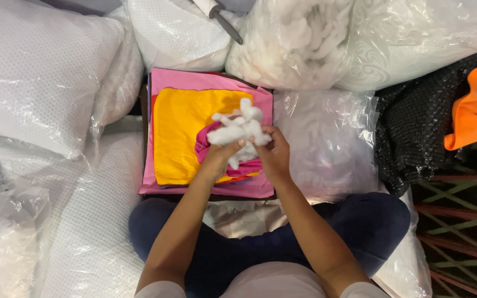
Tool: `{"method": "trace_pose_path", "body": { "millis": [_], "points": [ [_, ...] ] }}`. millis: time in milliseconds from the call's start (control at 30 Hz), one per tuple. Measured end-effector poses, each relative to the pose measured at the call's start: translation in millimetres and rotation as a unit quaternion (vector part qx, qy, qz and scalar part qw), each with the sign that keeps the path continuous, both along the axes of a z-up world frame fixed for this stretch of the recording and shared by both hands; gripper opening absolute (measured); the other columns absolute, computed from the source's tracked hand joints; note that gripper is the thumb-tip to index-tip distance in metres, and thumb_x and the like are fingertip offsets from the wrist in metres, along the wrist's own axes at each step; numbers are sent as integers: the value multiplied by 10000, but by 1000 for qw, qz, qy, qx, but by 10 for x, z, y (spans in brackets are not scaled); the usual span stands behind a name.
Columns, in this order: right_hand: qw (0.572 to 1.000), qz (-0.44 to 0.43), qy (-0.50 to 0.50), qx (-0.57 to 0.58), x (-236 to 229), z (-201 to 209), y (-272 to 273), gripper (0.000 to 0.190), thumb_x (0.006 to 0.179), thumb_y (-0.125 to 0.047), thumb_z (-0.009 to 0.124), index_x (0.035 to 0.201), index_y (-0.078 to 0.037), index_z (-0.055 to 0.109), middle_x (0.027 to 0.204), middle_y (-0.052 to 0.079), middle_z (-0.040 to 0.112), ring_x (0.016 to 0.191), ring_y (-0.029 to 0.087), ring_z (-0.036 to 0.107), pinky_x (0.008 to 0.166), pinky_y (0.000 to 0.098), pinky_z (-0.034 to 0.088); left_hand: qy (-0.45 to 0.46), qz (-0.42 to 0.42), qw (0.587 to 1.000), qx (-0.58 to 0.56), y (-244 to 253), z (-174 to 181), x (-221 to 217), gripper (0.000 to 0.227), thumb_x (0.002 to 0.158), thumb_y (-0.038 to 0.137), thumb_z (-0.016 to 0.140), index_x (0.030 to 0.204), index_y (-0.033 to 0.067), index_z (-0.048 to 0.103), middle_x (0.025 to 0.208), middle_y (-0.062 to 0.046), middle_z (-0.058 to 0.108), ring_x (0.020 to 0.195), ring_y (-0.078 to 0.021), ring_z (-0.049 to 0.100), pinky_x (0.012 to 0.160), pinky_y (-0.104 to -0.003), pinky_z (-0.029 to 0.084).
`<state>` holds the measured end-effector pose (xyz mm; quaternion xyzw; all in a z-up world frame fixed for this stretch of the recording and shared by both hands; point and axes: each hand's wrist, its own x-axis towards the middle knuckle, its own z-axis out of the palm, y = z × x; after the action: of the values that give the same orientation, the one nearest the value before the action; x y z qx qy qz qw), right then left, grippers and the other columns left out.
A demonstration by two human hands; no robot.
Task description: Stuffing a small pink fabric pillowcase with white fiberfill material by hand.
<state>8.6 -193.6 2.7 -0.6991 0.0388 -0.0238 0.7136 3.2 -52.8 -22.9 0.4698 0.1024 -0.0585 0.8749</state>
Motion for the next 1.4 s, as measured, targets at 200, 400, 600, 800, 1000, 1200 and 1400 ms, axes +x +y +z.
{"method": "trace_pose_path", "body": {
  "millis": [200,400,600,800,1000,1200,1400],
  "points": [
    [999,-4,39,20,21,2,19,172,910,-85,727,1081,-105,728,912,44,733,826,97,676,814,312,599,43,40,993,100,114,207,73,337,831,88,829,1115,-14,680,843,-187,739,576,-234,708,388,-333,572],
    [983,-141,3,116,260,-53,-306,106,1055,-132,574,1000,-44,600,835,109,695,742,178,725,758,332,643,94,130,986,46,166,40,50,483,806,115,861,1229,-31,682,1007,-112,726,819,-189,688,668,-344,596],
    [993,11,55,109,127,86,-22,394,919,-262,787,1206,-50,619,1058,117,687,955,237,697,915,448,600,118,20,992,28,100,759,-171,539,679,105,916,1149,-40,697,901,-156,733,677,-221,714,466,-355,613],
    [989,-87,58,109,158,256,50,333,747,82,712,1072,30,662,754,92,660,572,160,637,614,352,616,179,54,977,105,255,207,14,652,737,217,871,1281,-68,651,1093,-196,712,947,-255,701,783,-440,593],
    [968,-205,-8,142,240,524,-102,317,741,128,594,1022,-7,646,666,50,576,488,120,526,598,282,573,189,105,965,149,441,43,98,470,706,195,846,1065,-91,742,885,-196,713,810,-247,693,682,-418,562],
    [966,-216,-131,51,254,44,-524,587,735,211,686,1273,6,572,1071,119,602,868,168,626,777,418,649,187,200,950,148,696,484,64,489,737,216,837,1097,-97,730,899,-205,714,823,-239,700,696,-430,575],
    [881,-68,-283,-372,40,-199,-257,275,778,63,811,987,-38,664,880,131,678,862,374,703,825,427,571,-18,136,884,447,681,635,-136,438,789,90,819,1170,-35,643,1115,-249,669,1132,-446,644,998,-511,505]
  ]
}}
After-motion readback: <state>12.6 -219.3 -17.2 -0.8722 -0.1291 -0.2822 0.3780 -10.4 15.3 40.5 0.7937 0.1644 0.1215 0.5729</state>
